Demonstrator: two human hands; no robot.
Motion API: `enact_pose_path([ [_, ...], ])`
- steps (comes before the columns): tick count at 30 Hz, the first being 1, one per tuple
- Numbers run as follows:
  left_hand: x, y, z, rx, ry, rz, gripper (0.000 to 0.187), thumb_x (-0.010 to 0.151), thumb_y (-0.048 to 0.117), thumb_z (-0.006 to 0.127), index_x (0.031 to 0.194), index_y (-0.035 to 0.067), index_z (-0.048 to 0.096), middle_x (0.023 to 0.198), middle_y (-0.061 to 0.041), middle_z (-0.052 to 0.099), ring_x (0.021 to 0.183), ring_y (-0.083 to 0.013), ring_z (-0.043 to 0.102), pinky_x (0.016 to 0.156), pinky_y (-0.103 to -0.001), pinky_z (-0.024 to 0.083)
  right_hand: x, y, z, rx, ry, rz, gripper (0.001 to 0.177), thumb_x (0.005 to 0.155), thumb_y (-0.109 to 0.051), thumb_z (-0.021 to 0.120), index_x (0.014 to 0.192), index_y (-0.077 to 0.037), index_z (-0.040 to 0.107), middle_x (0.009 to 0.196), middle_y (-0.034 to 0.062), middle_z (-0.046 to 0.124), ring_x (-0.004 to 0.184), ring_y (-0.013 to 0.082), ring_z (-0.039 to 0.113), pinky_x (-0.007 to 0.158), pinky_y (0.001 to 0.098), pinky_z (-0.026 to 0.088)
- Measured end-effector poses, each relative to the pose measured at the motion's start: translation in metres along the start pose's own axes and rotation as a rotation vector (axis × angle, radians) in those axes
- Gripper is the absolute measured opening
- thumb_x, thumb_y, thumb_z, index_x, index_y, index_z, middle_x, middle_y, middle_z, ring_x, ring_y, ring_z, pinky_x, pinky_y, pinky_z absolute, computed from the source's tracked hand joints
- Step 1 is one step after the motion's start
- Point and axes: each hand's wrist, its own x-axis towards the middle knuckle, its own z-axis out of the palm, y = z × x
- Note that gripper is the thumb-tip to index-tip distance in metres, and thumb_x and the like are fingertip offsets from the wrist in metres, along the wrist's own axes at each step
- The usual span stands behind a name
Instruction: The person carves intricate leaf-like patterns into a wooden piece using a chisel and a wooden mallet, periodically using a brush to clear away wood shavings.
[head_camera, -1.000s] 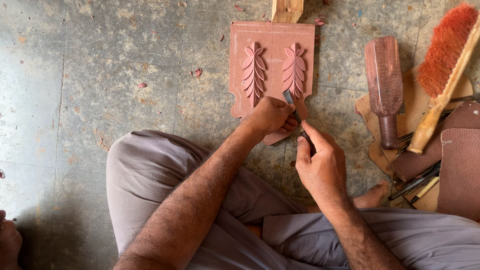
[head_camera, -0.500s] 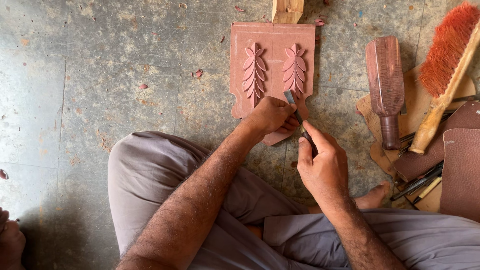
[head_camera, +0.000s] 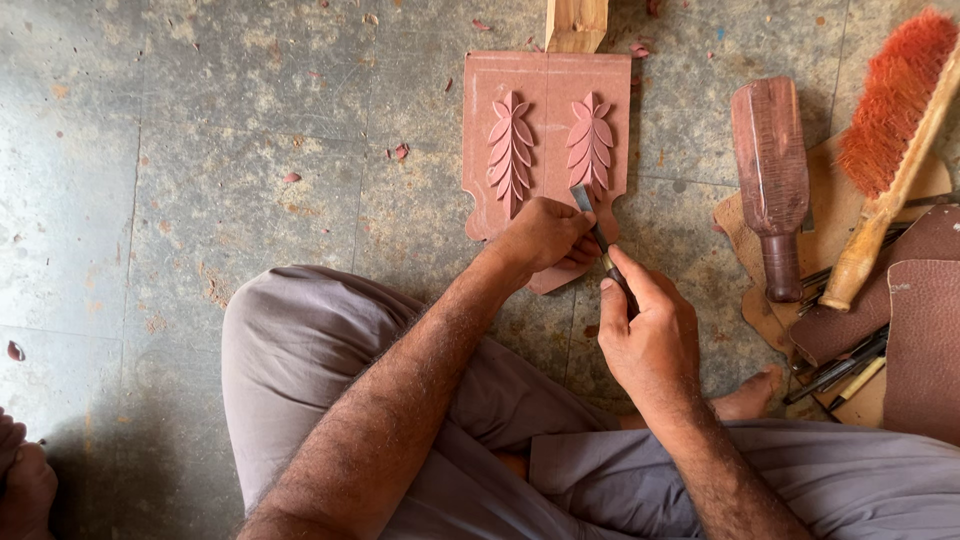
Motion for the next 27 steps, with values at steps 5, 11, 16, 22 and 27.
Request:
enact_pose_path([
  [5, 0.0006, 0.0015, 0.0002, 0.053, -0.001, -0.002, 0.037, 0.104, 0.026, 0.057, 0.097, -0.005, 0.075, 0.085, -0.015, 0.078, 0.073, -0.02, 0.076, 0.068, -0.035, 0.067, 0.0024, 0.0035, 0.0024, 0.005, 0.01, -0.05, 0.034, 0.098, -0.011, 0.064, 0.131, -0.001, 0.067, 0.112, 0.0185, 0.074, 0.099, 0.0302, 0.075, 0.082, 0.0402, 0.059],
  [11, -0.0004, 0.0021, 0.0003, 0.067, -0.003, -0.003, 0.038, 0.105, 0.027, 0.056, 0.098, -0.004, 0.075, 0.086, -0.014, 0.078, 0.075, -0.02, 0.077, 0.069, -0.035, 0.067, 0.002, 0.0033, 0.0021, 0.006, 0.02, -0.069, 0.033, 0.098, -0.01, 0.064, 0.13, -0.001, 0.068, 0.113, 0.0186, 0.074, 0.1, 0.0303, 0.074, 0.084, 0.0404, 0.059],
  [16, 0.001, 0.0009, 0.0001, 0.059, -0.002, -0.007, 0.038, 0.104, 0.027, 0.057, 0.098, -0.005, 0.075, 0.086, -0.015, 0.078, 0.074, -0.0204, 0.076, 0.069, -0.036, 0.066, 0.002, 0.0027, 0.0019, 0.001, 0.017, -0.055, 0.034, 0.098, -0.011, 0.065, 0.13, -0.001, 0.068, 0.113, 0.0184, 0.074, 0.1, 0.0306, 0.074, 0.083, 0.0407, 0.059],
  [22, 0.0011, 0.0009, -0.0001, 0.067, 0.001, -0.009, 0.038, 0.104, 0.027, 0.057, 0.097, -0.005, 0.076, 0.086, -0.015, 0.078, 0.074, -0.0197, 0.076, 0.069, -0.035, 0.067, 0.0027, 0.0033, 0.0023, 0.01, 0.014, -0.041, 0.034, 0.098, -0.011, 0.065, 0.13, -0.001, 0.068, 0.112, 0.0184, 0.075, 0.099, 0.0311, 0.075, 0.083, 0.0406, 0.059],
  [27, 0.0003, 0.0001, 0.003, 0.043, 0.014, -0.001, 0.038, 0.104, 0.027, 0.057, 0.096, -0.005, 0.076, 0.085, -0.014, 0.078, 0.072, -0.0196, 0.076, 0.068, -0.035, 0.067, 0.0057, 0.0027, -0.0006, 0.002, -0.002, -0.051, 0.034, 0.097, -0.01, 0.064, 0.13, 0.0, 0.068, 0.115, 0.0195, 0.074, 0.101, 0.0311, 0.074, 0.083, 0.0399, 0.059],
])
